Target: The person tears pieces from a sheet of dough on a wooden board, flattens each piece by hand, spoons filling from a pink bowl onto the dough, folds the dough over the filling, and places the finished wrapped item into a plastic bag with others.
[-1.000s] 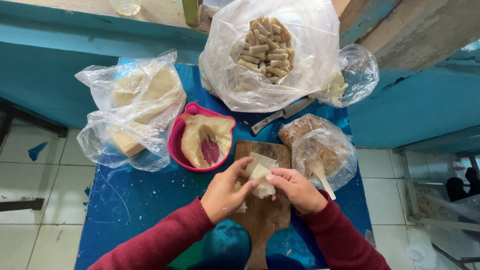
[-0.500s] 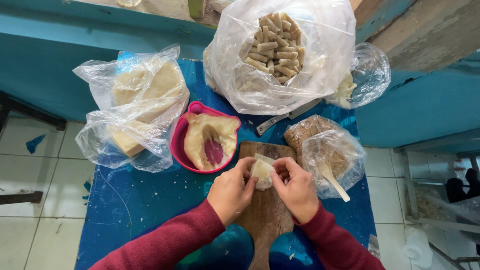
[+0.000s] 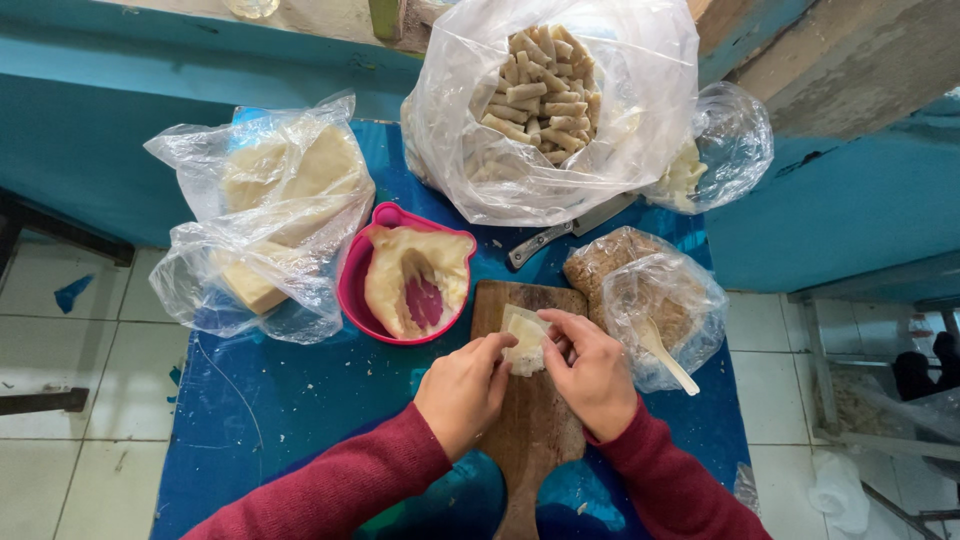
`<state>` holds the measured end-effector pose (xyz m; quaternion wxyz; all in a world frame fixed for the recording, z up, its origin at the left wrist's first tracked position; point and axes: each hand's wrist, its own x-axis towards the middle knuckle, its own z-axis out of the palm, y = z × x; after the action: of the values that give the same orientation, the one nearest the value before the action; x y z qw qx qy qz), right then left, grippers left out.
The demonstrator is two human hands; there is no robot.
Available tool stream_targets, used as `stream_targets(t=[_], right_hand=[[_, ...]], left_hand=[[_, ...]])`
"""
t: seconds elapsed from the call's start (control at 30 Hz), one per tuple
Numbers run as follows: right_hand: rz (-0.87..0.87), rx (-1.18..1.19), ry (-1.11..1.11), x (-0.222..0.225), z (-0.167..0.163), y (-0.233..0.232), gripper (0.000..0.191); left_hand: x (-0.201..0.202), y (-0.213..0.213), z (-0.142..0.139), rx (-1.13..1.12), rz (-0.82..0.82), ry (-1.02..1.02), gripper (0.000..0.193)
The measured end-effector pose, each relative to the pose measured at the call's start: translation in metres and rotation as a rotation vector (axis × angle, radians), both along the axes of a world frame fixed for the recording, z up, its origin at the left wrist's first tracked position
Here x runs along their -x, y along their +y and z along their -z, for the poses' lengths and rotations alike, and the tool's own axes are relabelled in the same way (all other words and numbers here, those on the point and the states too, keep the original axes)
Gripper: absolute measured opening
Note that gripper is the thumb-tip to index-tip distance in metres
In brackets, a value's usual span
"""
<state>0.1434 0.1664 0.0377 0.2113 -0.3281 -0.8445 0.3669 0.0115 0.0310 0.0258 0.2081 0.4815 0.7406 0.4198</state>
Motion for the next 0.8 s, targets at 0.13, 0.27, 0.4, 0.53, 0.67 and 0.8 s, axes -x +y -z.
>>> stream_targets(t=[0.13,0.27,0.4,0.53,0.67,0.8], right_hand=[[0.013,-0.007,-0.010,0.000,0.000,0.000,0.028],[0.007,-0.070,-0.016,0.000,-0.002,-0.002,0.026],[-0.006,-0.206,0.033,-0.001,-0.002,-0.003,0.025],[-0.007,-0.245,0.003,-0.003,-0.005,-0.001,0.022],[0.049,-0.134,0.002,-0.008,-0.015,-0.004,0.020],[-0.058,-0.010,0.082,-0.015,-0.022,-0.008,0.020]], left_hand=[[-0.001,0.001,0.002,-0.010,0.022,-0.048,0.025],[-0.001,0.000,0.000,0.037,-0.005,0.004,0.031],[0.001,-0.002,-0.006,0.011,-0.034,0.011,0.038],[0.007,-0.001,-0.009,-0.117,-0.091,-0.110,0.035],[0.014,-0.001,-0.004,-0.149,-0.065,-0.489,0.034],[0.013,0.003,0.007,-0.282,0.083,-0.810,0.050]])
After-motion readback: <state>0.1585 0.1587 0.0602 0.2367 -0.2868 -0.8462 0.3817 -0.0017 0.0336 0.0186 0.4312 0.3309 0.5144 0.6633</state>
